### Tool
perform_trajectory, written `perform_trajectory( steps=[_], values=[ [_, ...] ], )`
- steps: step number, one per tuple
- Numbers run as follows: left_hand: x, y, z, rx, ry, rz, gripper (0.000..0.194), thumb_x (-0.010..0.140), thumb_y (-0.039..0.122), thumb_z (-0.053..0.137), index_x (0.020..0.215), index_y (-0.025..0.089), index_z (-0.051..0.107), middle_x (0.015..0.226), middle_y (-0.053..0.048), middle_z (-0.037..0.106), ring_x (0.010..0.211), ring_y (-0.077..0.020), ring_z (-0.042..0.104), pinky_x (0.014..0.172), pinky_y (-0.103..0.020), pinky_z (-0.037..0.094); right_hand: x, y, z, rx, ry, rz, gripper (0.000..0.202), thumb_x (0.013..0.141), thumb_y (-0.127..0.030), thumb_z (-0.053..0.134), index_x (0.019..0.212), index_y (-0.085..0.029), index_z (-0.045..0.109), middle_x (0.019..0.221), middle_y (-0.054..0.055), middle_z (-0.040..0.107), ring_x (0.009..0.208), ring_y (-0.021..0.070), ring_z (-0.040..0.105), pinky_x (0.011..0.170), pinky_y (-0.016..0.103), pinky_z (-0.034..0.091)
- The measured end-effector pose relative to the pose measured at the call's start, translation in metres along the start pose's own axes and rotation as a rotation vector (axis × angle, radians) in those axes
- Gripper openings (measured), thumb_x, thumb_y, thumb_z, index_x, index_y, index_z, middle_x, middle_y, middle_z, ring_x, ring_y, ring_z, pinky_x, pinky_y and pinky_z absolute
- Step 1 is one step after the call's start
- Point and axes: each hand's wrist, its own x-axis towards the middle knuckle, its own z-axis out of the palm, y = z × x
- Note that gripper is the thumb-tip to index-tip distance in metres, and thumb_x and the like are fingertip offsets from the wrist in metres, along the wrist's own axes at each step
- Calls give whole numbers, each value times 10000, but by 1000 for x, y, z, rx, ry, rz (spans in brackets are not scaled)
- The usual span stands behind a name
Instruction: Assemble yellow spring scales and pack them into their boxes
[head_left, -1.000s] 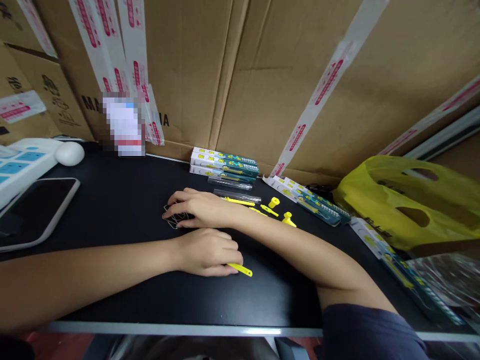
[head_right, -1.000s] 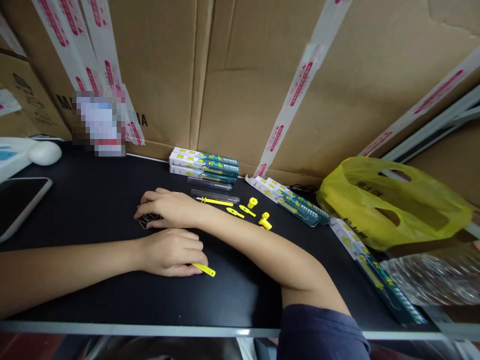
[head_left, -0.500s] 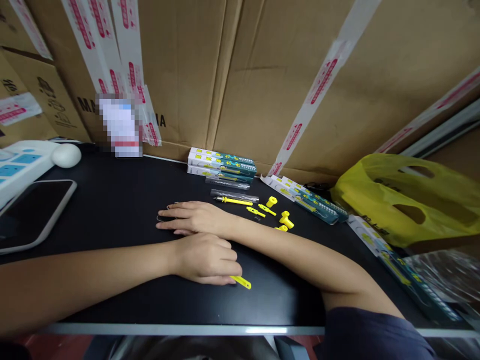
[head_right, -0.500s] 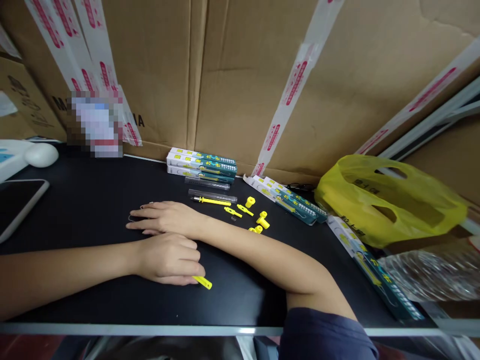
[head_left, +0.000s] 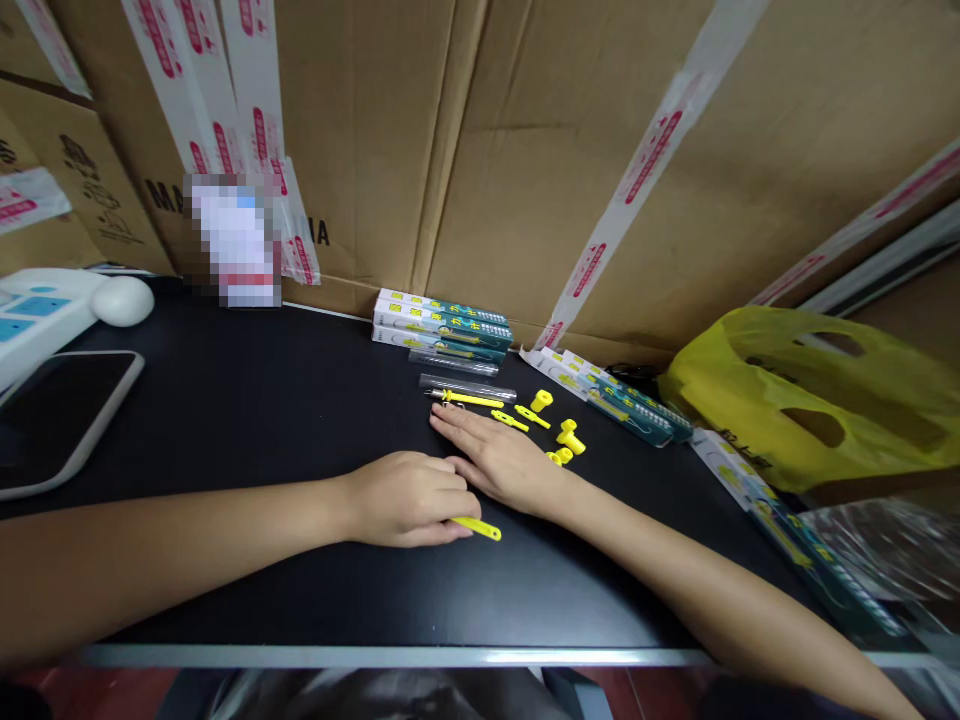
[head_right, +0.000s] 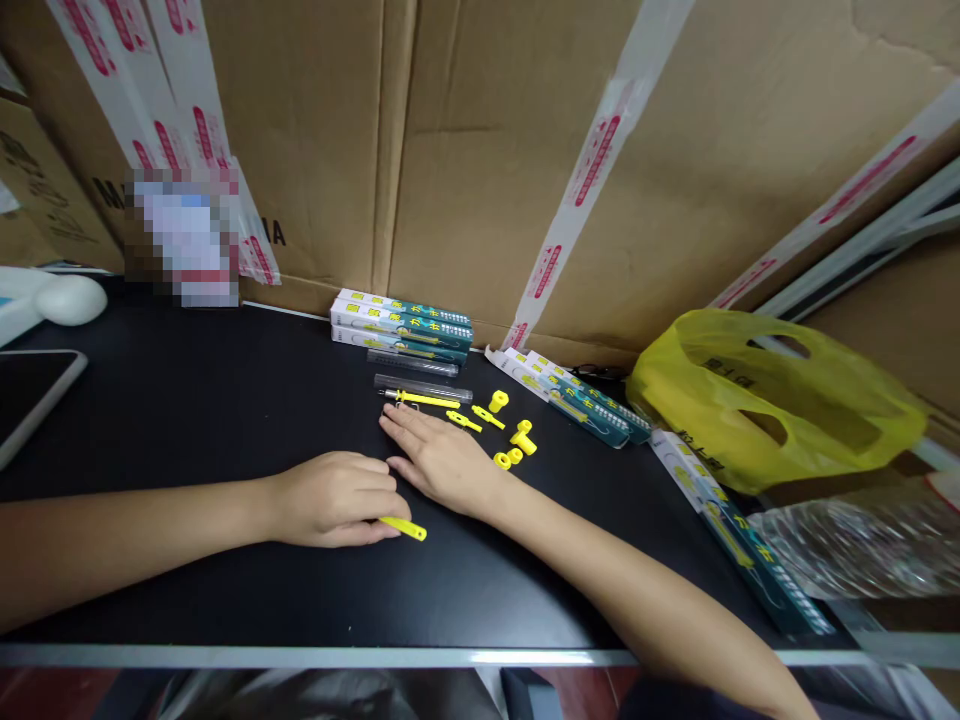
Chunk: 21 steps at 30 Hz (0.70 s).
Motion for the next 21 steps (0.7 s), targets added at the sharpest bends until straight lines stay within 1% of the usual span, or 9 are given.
perform_trajectory(
  steps=[3, 6, 8, 11, 15, 19, 21],
  values=[
    [-1, -1, 1, 62, -14, -81, 182, 933, 276, 465, 926, 187, 624, 780, -26, 666, 707, -160, 578, 663, -277, 413, 1, 10, -2, -30, 16, 36, 440, 951, -238, 418, 1364, -96, 473, 1446, 177, 437, 1349, 250, 413, 1102, 448, 387],
    [-1, -3, 1, 101, -42, -156, 185, 934, 269, 461, 913, 184, 623, 821, -32, 662, 728, -165, 568, 680, -279, 398, 3, 20, -3, -66, 33, 25, 421, 953, -186, 392, 1351, -87, 487, 1428, 176, 462, 1340, 247, 425, 1102, 448, 388],
    [-1, -3, -1, 98, -52, -214, 180, 932, 259, 460, 906, 186, 622, 833, -28, 654, 739, -162, 562, 703, -277, 395, 3, 24, -4, -90, 43, 8, 406, 954, -169, 392, 1335, -87, 507, 1400, 163, 502, 1330, 244, 433, 1101, 443, 387],
    [0, -5, -3, 86, -63, -278, 177, 929, 242, 455, 905, 188, 622, 832, -19, 646, 747, -157, 557, 716, -273, 391, 3, 25, -5, -120, 73, 1, 361, 955, -175, 412, 1265, -91, 576, 1320, 134, 583, 1275, 245, 476, 1073, 424, 415],
    [1, -7, -4, 94, -61, -296, 183, 931, 254, 453, 921, 189, 624, 841, -17, 650, 763, -160, 561, 721, -276, 392, 3, 21, -5, -138, 94, -15, 338, 957, -174, 406, 1206, -93, 621, 1262, 115, 628, 1218, 255, 509, 1034, 420, 444],
    [-1, -7, -3, 85, -29, -279, 183, 928, 256, 461, 899, 184, 626, 819, -11, 659, 760, -155, 575, 723, -270, 401, 3, 18, -4, -113, 91, -75, 361, 961, -158, 380, 1261, -144, 581, 1310, 91, 598, 1287, 251, 447, 1057, 448, 406],
    [-1, -6, -3, 90, 1, -251, 184, 927, 260, 464, 886, 180, 624, 829, -8, 676, 756, -152, 581, 723, -266, 404, 2, 16, -4, -92, 90, -118, 356, 959, -154, 384, 1260, -162, 574, 1306, 81, 598, 1287, 245, 440, 1053, 441, 401]
  ],
)
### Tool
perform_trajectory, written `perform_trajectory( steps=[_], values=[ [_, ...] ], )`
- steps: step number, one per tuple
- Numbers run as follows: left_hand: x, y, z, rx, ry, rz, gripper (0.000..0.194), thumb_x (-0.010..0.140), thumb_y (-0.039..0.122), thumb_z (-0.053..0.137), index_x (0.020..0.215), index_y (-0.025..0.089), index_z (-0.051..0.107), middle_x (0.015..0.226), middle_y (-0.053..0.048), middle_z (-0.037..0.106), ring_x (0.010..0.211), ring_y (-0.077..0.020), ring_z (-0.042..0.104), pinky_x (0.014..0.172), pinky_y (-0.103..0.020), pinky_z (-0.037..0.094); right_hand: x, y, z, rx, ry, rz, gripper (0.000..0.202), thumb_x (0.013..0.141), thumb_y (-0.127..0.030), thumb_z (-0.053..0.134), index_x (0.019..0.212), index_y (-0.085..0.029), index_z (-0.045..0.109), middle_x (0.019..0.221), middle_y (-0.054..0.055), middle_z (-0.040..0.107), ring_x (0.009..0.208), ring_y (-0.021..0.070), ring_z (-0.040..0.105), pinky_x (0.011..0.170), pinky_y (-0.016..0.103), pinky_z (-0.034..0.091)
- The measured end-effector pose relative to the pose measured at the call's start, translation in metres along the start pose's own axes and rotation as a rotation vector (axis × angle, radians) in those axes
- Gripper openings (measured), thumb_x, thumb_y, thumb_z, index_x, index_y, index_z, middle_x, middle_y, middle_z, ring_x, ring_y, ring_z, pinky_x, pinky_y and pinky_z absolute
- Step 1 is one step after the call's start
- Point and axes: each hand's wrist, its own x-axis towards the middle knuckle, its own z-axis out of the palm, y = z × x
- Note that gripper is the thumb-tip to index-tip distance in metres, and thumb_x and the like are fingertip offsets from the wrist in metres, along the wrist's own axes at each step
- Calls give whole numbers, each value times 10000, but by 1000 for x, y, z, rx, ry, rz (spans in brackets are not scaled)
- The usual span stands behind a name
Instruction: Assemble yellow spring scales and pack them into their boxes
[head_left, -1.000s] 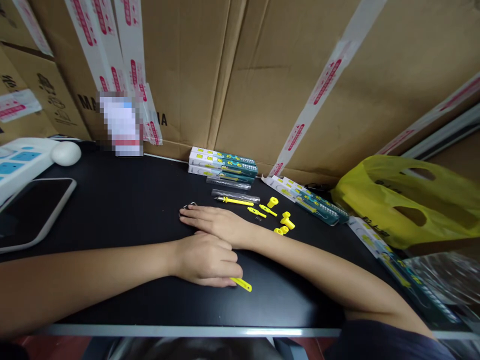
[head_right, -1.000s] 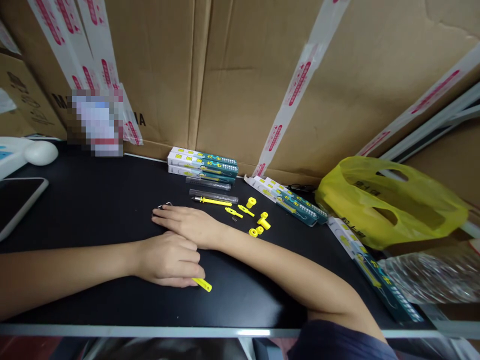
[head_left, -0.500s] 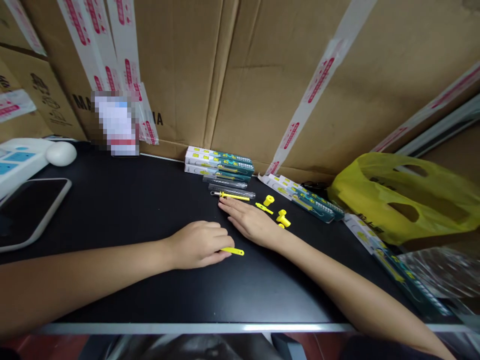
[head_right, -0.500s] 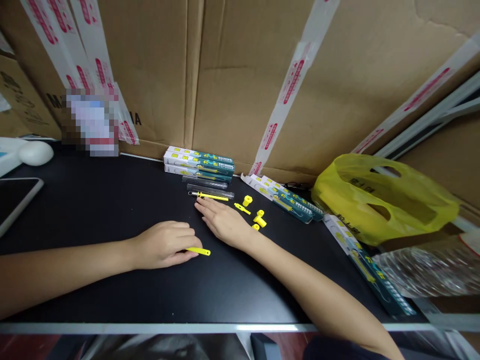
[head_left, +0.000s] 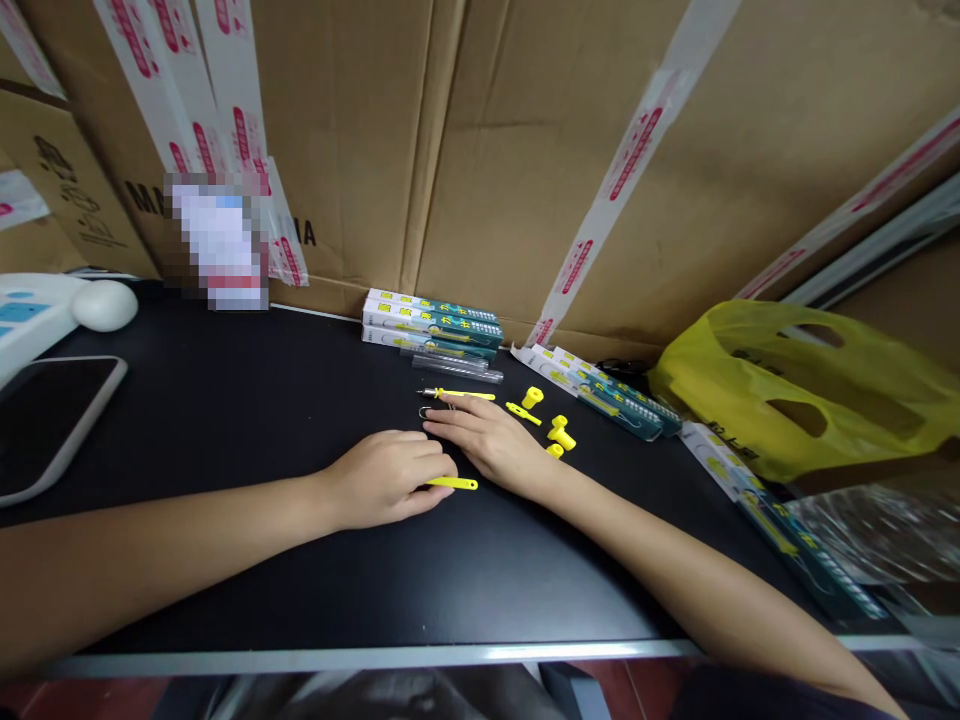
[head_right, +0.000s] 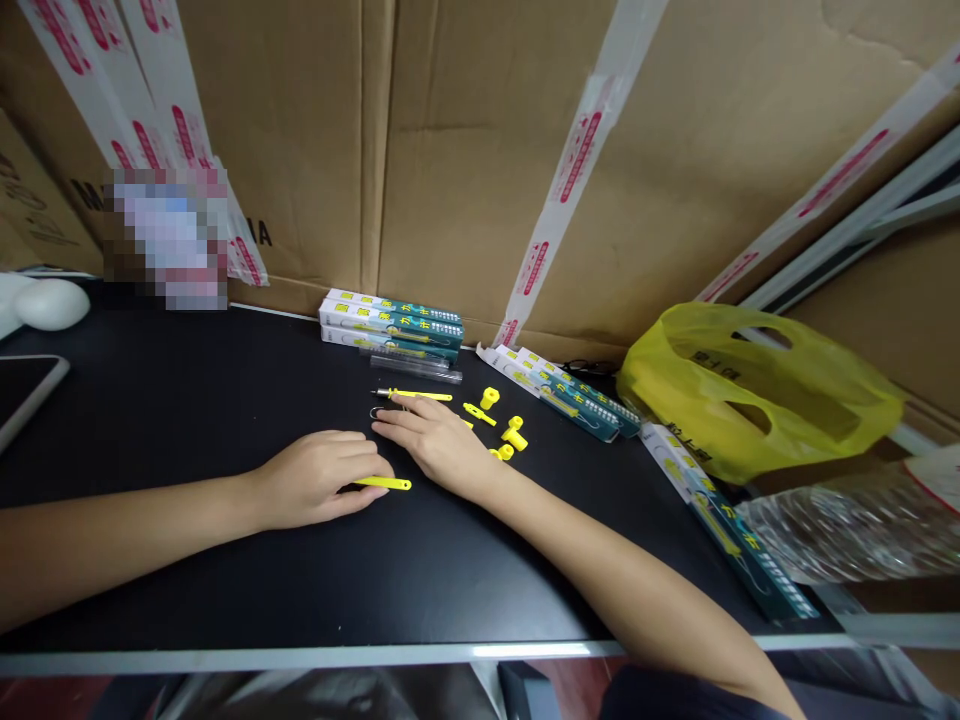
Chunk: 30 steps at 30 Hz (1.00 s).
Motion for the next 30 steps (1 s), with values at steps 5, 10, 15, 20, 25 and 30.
perform_trajectory(
  steps=[5, 10, 15, 20, 25, 30],
  values=[
    [-1, -2, -2, 77, 7, -20, 210, 930, 265, 445, 864, 178, 625, 826, -16, 676, 733, -160, 571, 694, -277, 402, -3, -8, -7, 76, 27, 38, 268, 917, -147, 478, 1154, -162, 603, 980, 87, 672, 975, 221, 550, 856, 377, 463],
    [0, -9, -3, 98, -26, -195, 202, 928, 256, 445, 900, 175, 629, 840, -19, 656, 772, -168, 573, 721, -286, 413, -9, -12, -18, 154, 25, 181, 253, 828, -98, 564, 1068, -177, 582, 874, 43, 624, 868, 198, 515, 771, 330, 425],
    [1, -12, -2, 86, -69, -207, 218, 938, 270, 433, 908, 181, 629, 829, -12, 645, 776, -167, 568, 746, -292, 414, -13, -11, -23, 67, -36, 241, 121, 847, -224, 598, 960, -179, 608, 942, 69, 595, 888, 215, 495, 761, 335, 400],
    [1, -11, -2, 76, -62, -209, 213, 940, 276, 436, 919, 181, 625, 838, -15, 644, 779, -168, 566, 750, -295, 409, -13, -16, -23, 103, -120, 265, 37, 867, -174, 548, 874, -173, 585, 878, 53, 581, 840, 192, 493, 755, 316, 399],
    [2, -9, -3, 60, -33, -256, 189, 940, 277, 436, 928, 185, 601, 818, -14, 634, 779, -175, 571, 702, -289, 396, -15, -19, -27, 195, -176, 316, 86, 802, -91, 547, 788, -174, 535, 803, 30, 561, 777, 164, 495, 731, 285, 412],
    [3, -8, -3, 44, -9, -297, 146, 926, 254, 453, 930, 179, 578, 762, -10, 600, 717, -166, 567, 645, -274, 385, -15, -23, -28, 225, -203, 334, 82, 802, -96, 530, 788, -173, 505, 837, 46, 563, 805, 170, 517, 745, 294, 428]
  ],
)
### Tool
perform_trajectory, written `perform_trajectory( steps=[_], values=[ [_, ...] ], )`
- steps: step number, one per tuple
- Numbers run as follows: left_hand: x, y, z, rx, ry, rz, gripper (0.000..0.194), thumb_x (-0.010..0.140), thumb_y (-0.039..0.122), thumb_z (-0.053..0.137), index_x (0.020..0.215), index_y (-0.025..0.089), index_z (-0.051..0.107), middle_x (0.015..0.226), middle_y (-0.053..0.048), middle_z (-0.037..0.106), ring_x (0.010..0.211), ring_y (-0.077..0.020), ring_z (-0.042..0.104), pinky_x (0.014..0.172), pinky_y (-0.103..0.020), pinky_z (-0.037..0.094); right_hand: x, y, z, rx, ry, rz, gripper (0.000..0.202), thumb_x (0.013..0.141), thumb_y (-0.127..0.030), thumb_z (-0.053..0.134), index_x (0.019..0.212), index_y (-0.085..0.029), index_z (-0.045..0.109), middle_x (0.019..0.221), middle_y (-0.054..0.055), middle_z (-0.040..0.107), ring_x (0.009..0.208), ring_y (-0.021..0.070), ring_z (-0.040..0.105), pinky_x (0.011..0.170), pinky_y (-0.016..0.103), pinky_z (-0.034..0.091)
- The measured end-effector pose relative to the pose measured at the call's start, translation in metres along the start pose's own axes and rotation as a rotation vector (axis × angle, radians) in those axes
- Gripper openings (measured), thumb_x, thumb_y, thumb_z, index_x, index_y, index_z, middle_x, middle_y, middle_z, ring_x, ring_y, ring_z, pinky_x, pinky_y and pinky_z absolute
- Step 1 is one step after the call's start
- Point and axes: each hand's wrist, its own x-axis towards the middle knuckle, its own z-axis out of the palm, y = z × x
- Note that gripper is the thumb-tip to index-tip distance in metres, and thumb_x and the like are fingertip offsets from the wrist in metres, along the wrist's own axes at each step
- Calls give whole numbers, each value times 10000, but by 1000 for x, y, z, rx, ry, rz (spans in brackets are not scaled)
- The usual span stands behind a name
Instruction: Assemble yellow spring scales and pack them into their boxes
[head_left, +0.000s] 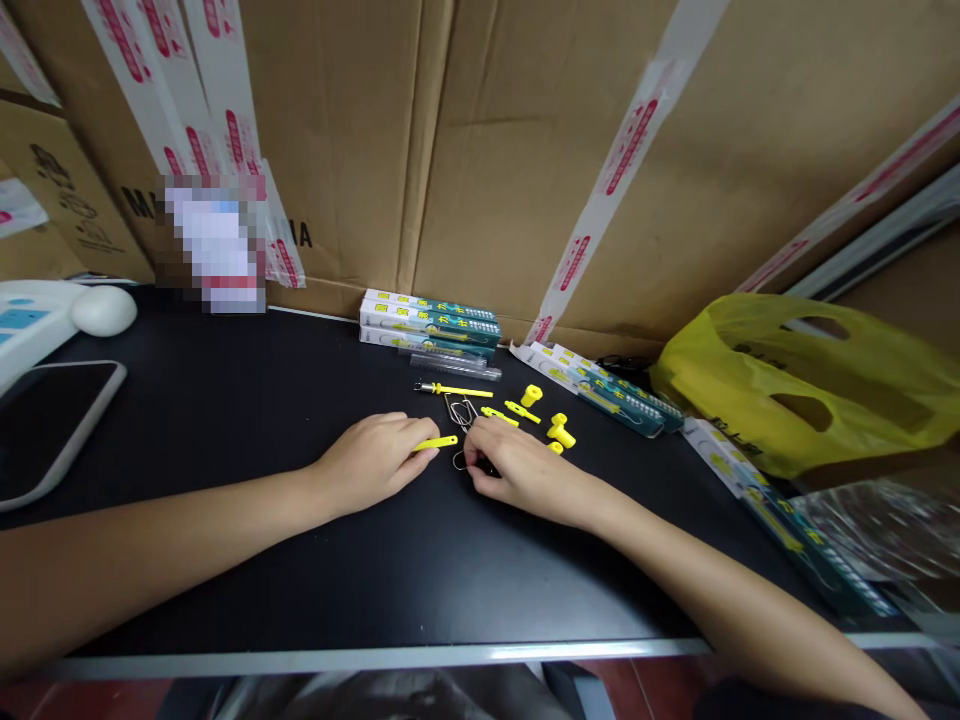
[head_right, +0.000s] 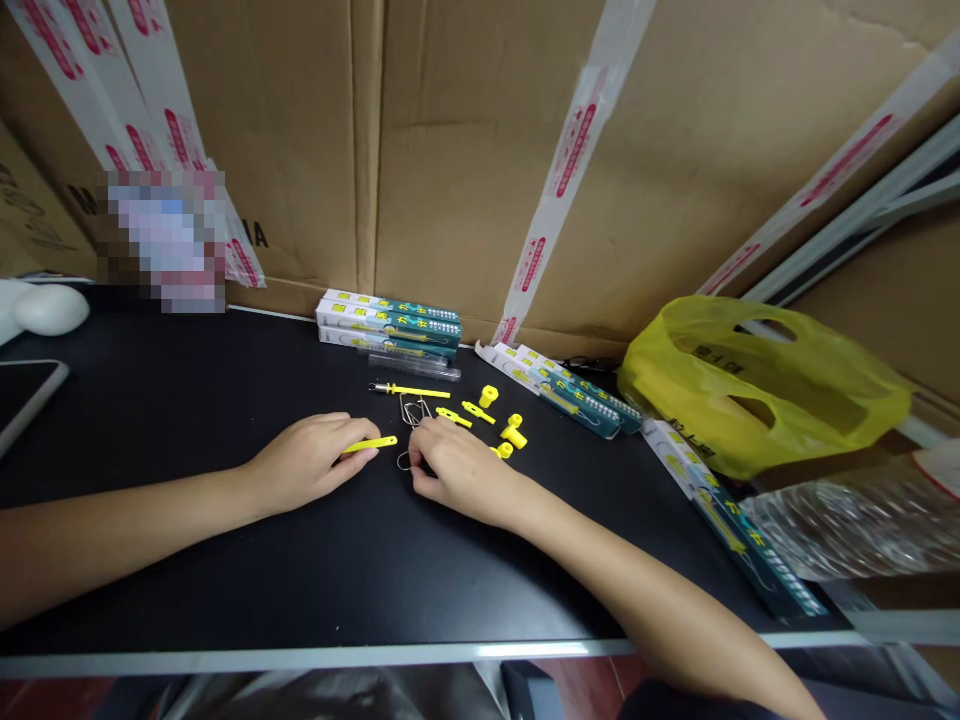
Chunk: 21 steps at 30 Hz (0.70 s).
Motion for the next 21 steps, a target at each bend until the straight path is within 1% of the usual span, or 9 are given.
perform_trajectory(
  steps=[6, 9, 11, 13, 14, 16, 17, 19, 21],
  values=[
    [0, 0, -1, -7, 2, 24, 133, 926, 247, 450, 929, 183, 566, 754, -5, 591, 708, -164, 568, 639, -270, 387, -2, -7, -1, 47, -26, -1, 77, 879, -108, 464, 853, -181, 456, 882, 52, 549, 817, 170, 521, 738, 299, 428],
    [0, 1, -2, -4, 3, 28, 137, 927, 251, 450, 924, 181, 568, 738, -3, 586, 693, -162, 565, 631, -270, 387, -3, -9, -3, 115, -34, 1, 107, 872, -88, 457, 892, -189, 430, 900, 46, 540, 819, 165, 521, 722, 295, 421],
    [0, 2, -2, -6, 0, 35, 149, 932, 254, 443, 906, 179, 569, 738, -4, 588, 692, -159, 565, 627, -268, 391, -4, -9, -3, 204, -33, 10, 132, 868, -92, 461, 941, -195, 423, 869, 25, 523, 782, 152, 513, 699, 286, 413],
    [-1, 3, -2, -9, -6, 85, 174, 945, 255, 421, 905, 179, 572, 770, -11, 608, 721, -158, 571, 645, -267, 403, -4, -10, 0, 371, -6, 34, 168, 877, -112, 454, 1014, -203, 419, 817, -5, 491, 721, 130, 487, 672, 273, 405],
    [-2, 3, -1, -7, -5, 133, 189, 953, 255, 405, 919, 180, 575, 801, -17, 624, 745, -159, 575, 664, -268, 411, -4, -11, 2, 495, 16, 53, 186, 887, -130, 447, 1052, -207, 414, 797, -17, 475, 692, 118, 469, 652, 262, 402],
    [-4, 3, 1, 12, 11, 242, 205, 965, 255, 383, 967, 184, 576, 867, -25, 648, 788, -162, 581, 699, -274, 420, -3, -14, 7, 807, 29, 114, 202, 907, -194, 444, 1104, -216, 402, 777, -33, 451, 619, 93, 423, 575, 230, 380],
    [-5, 3, 2, 22, 26, 283, 203, 967, 263, 385, 992, 187, 572, 882, -25, 653, 794, -163, 582, 704, -276, 421, -3, -16, 9, 967, 12, 152, 206, 911, -237, 455, 1110, -219, 402, 770, -40, 442, 577, 79, 394, 525, 211, 354],
    [-7, 3, 4, 38, 63, 302, 192, 963, 290, 409, 1025, 188, 560, 862, -23, 649, 779, -163, 582, 685, -275, 420, -3, -21, 12, 1225, -50, 224, 234, 900, -314, 505, 1094, -227, 408, 741, -58, 430, 503, 53, 330, 442, 178, 276],
    [-8, 2, 5, 40, 92, 278, 198, 958, 312, 433, 1058, 185, 548, 829, -20, 638, 767, -163, 583, 669, -272, 421, -3, -24, 14, 1373, -93, 273, 264, 869, -344, 569, 1053, -232, 415, 705, -75, 424, 470, 38, 299, 412, 160, 222]
  ],
)
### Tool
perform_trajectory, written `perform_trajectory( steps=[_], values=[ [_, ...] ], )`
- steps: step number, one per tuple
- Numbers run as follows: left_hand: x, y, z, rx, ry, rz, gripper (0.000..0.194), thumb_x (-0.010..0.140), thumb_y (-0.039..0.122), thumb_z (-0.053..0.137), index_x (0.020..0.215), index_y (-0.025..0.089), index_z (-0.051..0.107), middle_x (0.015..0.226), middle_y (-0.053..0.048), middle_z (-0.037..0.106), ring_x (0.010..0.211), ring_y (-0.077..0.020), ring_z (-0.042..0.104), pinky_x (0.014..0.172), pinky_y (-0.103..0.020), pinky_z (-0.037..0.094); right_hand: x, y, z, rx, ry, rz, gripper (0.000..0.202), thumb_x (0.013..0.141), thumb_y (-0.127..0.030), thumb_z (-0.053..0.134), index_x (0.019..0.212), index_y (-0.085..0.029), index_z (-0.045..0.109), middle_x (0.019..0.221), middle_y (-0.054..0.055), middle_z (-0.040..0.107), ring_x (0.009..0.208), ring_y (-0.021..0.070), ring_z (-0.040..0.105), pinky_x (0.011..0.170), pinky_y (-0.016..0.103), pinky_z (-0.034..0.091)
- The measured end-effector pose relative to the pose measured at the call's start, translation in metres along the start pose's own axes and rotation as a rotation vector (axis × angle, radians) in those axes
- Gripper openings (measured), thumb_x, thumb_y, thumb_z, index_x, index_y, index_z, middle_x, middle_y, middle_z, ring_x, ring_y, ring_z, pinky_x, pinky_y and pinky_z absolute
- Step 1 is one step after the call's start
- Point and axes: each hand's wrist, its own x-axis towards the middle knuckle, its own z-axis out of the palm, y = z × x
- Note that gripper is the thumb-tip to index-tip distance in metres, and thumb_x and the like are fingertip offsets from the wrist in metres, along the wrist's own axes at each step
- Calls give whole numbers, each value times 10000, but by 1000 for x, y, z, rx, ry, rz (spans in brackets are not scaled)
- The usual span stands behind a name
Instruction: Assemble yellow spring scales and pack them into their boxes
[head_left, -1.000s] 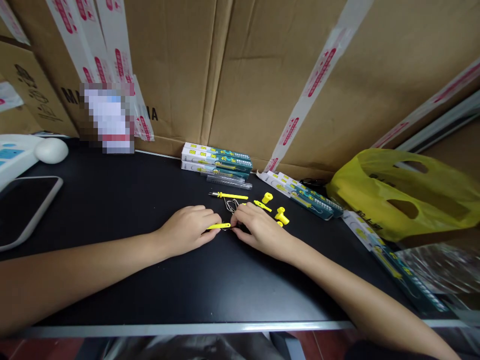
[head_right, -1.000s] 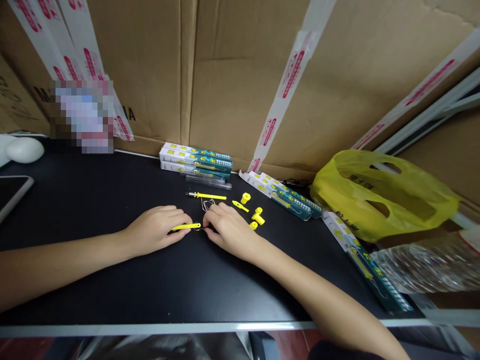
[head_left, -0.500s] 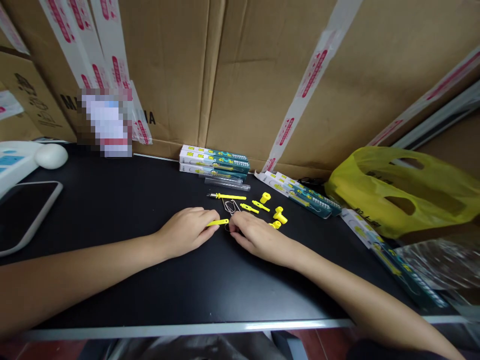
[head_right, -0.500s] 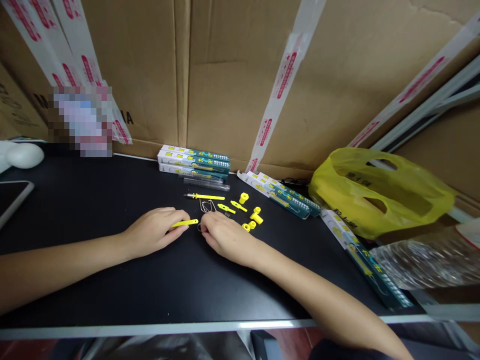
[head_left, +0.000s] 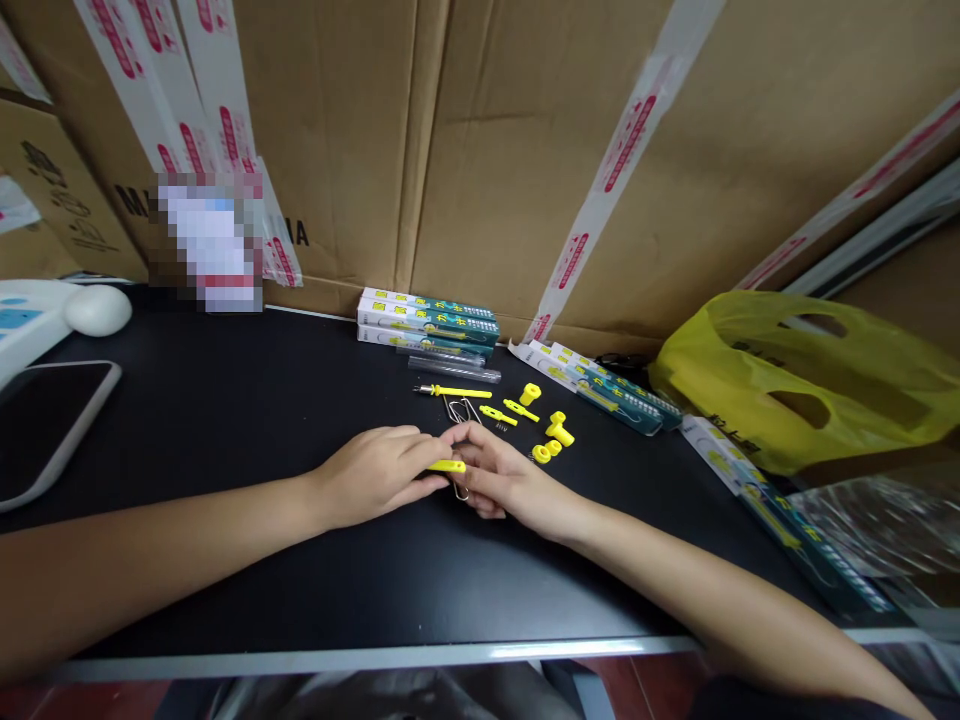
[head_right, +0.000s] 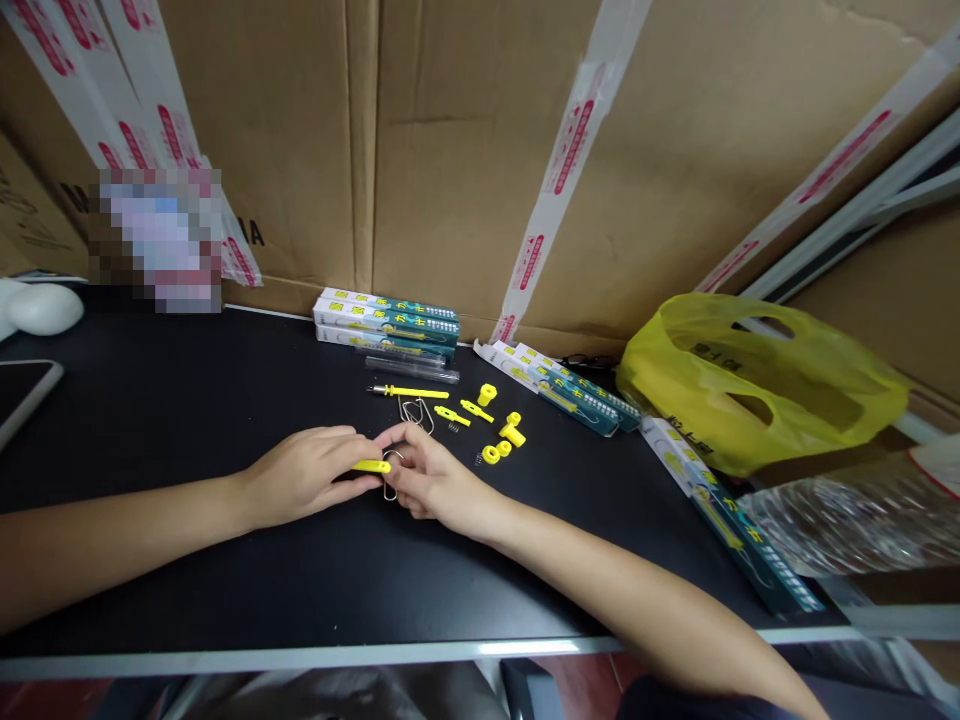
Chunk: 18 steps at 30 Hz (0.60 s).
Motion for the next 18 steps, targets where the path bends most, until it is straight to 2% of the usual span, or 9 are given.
perform_trajectory(
  steps=[4, 7, 9, 13, 15, 18],
  values=[
    [1, -1, 0, -22, -32, 0, 176, 957, 302, 446, 1018, 189, 566, 819, -20, 639, 753, -158, 580, 674, -271, 425, 2, 0, 1, 92, -10, 48, 287, 843, -327, 610, 1041, -236, 422, 679, -87, 420, 457, 31, 291, 399, 146, 185],
    [3, -1, -1, -36, -64, 0, 186, 962, 271, 429, 903, 182, 582, 788, -20, 635, 723, -152, 573, 671, -266, 420, 3, 0, -2, -3, -13, 52, 305, 849, -327, 585, 1086, -235, 417, 678, -85, 429, 454, 40, 285, 393, 152, 197],
    [5, 0, -2, -44, -66, -23, 202, 961, 255, 426, 849, 174, 573, 759, -17, 624, 707, -152, 573, 664, -263, 415, 3, 0, -4, -164, 53, -32, 251, 884, -340, 527, 1077, -226, 414, 692, -70, 448, 488, 61, 341, 413, 169, 251],
    [7, 1, -4, -88, -56, -151, 176, 952, 259, 447, 839, 179, 555, 751, -9, 617, 697, -150, 586, 632, -248, 405, -1, 2, -6, -667, 254, -335, 130, 954, -325, 411, 909, -207, 440, 695, -40, 461, 612, 98, 439, 571, 230, 355],
    [6, 1, -5, -104, -52, -205, 155, 952, 258, 441, 870, 186, 551, 760, -2, 621, 697, -147, 594, 624, -242, 402, -2, 4, -6, -852, 274, -404, 150, 953, -299, 415, 840, -205, 445, 683, -37, 460, 593, 98, 427, 583, 238, 345],
    [6, 0, -3, -100, -68, -225, 169, 960, 277, 422, 876, 191, 542, 763, 1, 620, 704, -149, 602, 629, -244, 404, -1, 7, -7, -970, 280, -430, 147, 938, -265, 434, 805, -204, 452, 682, -30, 475, 583, 101, 433, 567, 231, 339]
  ],
)
